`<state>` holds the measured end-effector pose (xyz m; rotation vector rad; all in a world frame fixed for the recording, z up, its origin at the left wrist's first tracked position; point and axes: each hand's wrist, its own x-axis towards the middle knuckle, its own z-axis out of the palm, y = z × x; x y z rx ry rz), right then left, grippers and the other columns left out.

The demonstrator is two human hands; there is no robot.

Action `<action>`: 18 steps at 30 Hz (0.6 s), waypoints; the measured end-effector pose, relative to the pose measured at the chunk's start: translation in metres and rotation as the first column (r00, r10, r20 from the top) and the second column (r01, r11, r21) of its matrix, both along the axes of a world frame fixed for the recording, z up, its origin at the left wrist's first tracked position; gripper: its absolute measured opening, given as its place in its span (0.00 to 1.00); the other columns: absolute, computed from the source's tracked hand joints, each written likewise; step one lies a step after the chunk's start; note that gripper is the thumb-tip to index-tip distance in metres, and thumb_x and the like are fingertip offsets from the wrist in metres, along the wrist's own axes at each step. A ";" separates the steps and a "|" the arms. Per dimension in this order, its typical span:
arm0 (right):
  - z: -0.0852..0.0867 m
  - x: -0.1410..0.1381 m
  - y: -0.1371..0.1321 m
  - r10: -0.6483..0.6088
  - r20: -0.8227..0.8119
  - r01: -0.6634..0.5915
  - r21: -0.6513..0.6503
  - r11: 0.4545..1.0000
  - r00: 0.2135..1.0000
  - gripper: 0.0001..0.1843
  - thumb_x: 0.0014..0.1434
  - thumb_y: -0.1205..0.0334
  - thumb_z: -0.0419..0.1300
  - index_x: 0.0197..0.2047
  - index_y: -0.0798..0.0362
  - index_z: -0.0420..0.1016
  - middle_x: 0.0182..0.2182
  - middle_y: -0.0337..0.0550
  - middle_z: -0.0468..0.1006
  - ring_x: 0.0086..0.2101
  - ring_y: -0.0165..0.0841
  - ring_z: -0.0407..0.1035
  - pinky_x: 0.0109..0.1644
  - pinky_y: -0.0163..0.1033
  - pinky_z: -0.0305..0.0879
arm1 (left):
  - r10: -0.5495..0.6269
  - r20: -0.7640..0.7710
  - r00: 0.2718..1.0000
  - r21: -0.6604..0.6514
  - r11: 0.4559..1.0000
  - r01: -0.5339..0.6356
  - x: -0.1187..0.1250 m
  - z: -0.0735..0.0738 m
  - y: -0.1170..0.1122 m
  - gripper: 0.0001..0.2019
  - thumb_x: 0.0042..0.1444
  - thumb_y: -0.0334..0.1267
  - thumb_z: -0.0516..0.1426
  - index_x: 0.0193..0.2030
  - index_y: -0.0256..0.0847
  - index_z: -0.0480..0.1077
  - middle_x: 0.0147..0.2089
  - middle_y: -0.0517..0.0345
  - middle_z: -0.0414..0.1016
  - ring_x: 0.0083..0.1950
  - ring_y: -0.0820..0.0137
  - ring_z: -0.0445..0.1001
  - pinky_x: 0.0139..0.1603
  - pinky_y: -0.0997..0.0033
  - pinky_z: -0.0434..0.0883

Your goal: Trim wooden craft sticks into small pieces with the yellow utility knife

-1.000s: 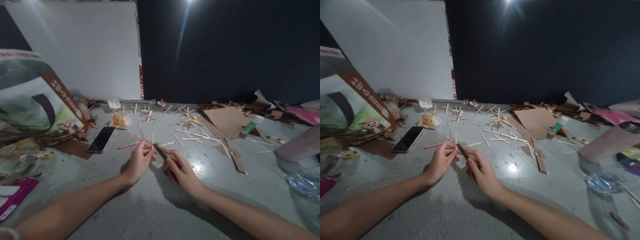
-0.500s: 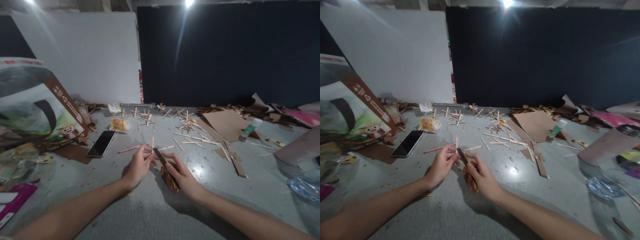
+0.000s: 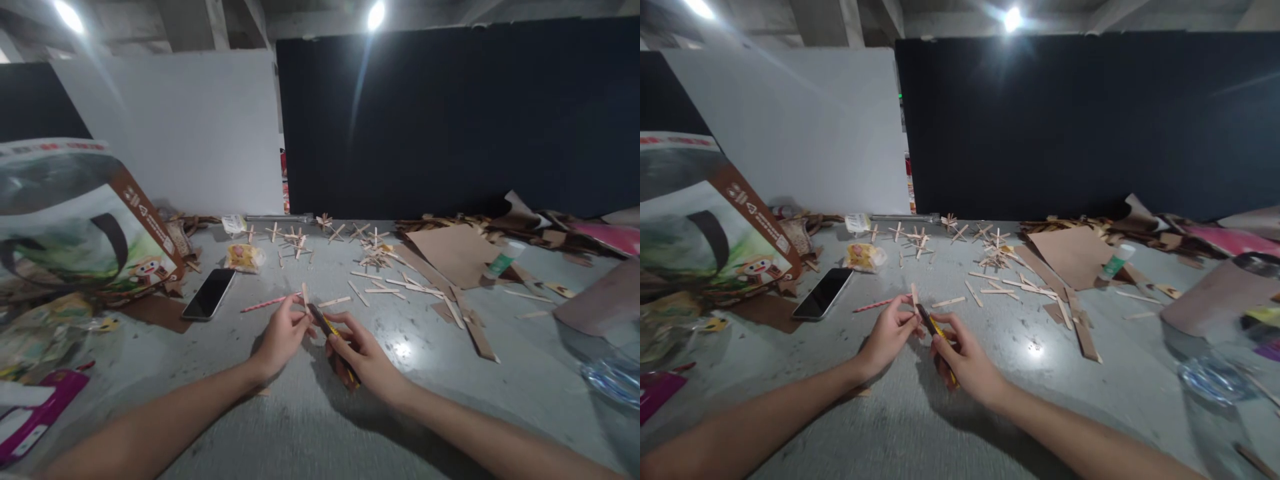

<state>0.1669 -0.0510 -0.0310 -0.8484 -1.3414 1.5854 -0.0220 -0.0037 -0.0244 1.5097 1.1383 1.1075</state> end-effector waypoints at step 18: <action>-0.007 0.000 0.002 -0.031 0.031 0.030 0.034 0.999 0.999 0.25 0.68 0.39 0.61 0.60 0.44 0.68 0.30 0.30 0.73 0.14 0.23 0.63 0.14 0.29 0.58 | -0.007 0.065 0.998 -0.026 1.000 0.009 0.003 0.008 -0.004 0.16 0.58 0.47 0.63 0.44 0.43 0.62 0.27 0.59 0.82 0.28 0.64 0.82 0.33 0.70 0.70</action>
